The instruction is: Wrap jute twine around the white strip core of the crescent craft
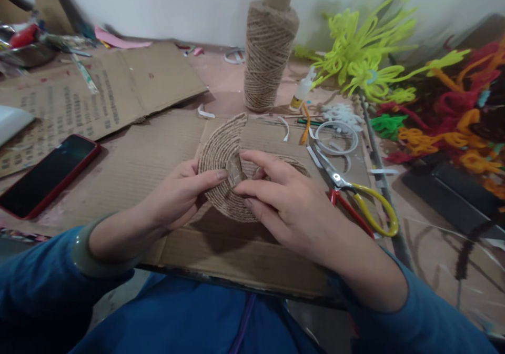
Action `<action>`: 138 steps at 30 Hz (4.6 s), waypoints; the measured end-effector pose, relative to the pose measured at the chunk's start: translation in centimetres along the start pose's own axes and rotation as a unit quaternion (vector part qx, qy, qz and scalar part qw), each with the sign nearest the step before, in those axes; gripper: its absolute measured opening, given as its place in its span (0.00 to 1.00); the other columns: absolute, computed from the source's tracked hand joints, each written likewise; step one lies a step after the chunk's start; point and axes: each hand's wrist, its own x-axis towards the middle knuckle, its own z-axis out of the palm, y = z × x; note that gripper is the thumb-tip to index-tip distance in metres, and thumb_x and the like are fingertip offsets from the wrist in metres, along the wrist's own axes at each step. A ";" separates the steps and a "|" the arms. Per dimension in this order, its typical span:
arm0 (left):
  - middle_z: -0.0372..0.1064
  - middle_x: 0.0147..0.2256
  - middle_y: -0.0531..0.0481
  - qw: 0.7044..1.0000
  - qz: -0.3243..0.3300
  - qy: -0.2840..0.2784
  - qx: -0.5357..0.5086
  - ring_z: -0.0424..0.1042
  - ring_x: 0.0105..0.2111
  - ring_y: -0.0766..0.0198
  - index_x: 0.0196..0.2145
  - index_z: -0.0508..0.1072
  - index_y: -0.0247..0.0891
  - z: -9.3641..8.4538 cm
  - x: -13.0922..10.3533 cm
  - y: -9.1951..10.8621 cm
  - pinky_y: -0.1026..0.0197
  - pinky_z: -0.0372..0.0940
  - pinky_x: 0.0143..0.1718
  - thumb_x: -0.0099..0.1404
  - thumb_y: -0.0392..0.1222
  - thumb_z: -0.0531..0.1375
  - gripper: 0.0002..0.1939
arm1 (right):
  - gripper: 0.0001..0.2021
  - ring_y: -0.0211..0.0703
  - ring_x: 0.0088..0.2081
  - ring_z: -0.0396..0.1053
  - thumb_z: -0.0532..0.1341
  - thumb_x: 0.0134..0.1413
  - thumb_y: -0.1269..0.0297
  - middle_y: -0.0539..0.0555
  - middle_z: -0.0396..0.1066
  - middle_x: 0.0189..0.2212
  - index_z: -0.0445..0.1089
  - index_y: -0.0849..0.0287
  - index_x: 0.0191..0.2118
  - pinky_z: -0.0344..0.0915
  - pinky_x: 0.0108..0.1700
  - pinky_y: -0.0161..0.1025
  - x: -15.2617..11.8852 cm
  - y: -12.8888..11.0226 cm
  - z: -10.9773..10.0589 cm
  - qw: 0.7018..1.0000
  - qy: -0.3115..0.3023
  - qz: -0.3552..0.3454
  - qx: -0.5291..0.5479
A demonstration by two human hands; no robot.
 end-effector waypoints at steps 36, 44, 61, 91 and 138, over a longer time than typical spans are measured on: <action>0.67 0.26 0.54 0.988 -0.008 -0.046 0.144 0.66 0.29 0.66 0.27 0.70 0.36 0.7 -1.0 -0.5 0.64 0.62 0.31 0.53 0.33 0.62 0.03 | 0.05 0.38 0.24 0.66 0.58 0.51 0.64 0.50 0.69 0.23 0.65 0.57 0.27 0.64 0.25 0.35 1.8 0.0 1.4 0.908 0.023 0.265 0.323; 0.65 0.26 0.54 0.988 0.003 -0.060 0.144 0.65 0.28 0.68 0.29 0.68 0.35 0.5 -0.8 -0.8 0.64 0.62 0.32 0.56 0.36 0.60 0.02 | 0.03 0.35 0.24 0.64 0.60 0.48 0.65 0.49 0.69 0.23 0.66 0.58 0.27 0.62 0.25 0.34 2.0 -0.3 1.9 0.878 0.048 0.287 0.379; 0.61 0.25 0.56 0.981 0.002 -0.071 0.180 0.64 0.27 0.69 0.28 0.66 0.36 0.6 -0.9 -0.4 0.65 0.62 0.30 0.56 0.34 0.58 0.02 | 0.07 0.36 0.23 0.63 0.63 0.47 0.64 0.49 0.67 0.22 0.63 0.56 0.26 0.60 0.23 0.34 1.9 -0.4 2.1 0.862 0.042 0.283 0.418; 0.72 0.30 0.52 0.985 -0.013 -0.056 0.163 0.68 0.32 0.66 0.33 0.74 0.33 0.4 -0.8 -0.3 0.63 0.65 0.36 0.55 0.33 0.62 0.06 | 0.04 0.33 0.22 0.62 0.62 0.49 0.64 0.48 0.67 0.21 0.70 0.58 0.28 0.61 0.25 0.32 1.6 0.6 1.8 0.834 0.018 0.301 0.462; 0.71 0.29 0.52 0.985 -0.029 -0.045 0.164 0.68 0.31 0.66 0.33 0.73 0.33 0.6 -0.9 -0.6 0.62 0.65 0.35 0.54 0.35 0.61 0.07 | 0.08 0.34 0.20 0.62 0.61 0.52 0.61 0.48 0.66 0.19 0.69 0.57 0.25 0.61 0.23 0.33 1.6 1.1 2.6 0.819 0.080 0.325 0.466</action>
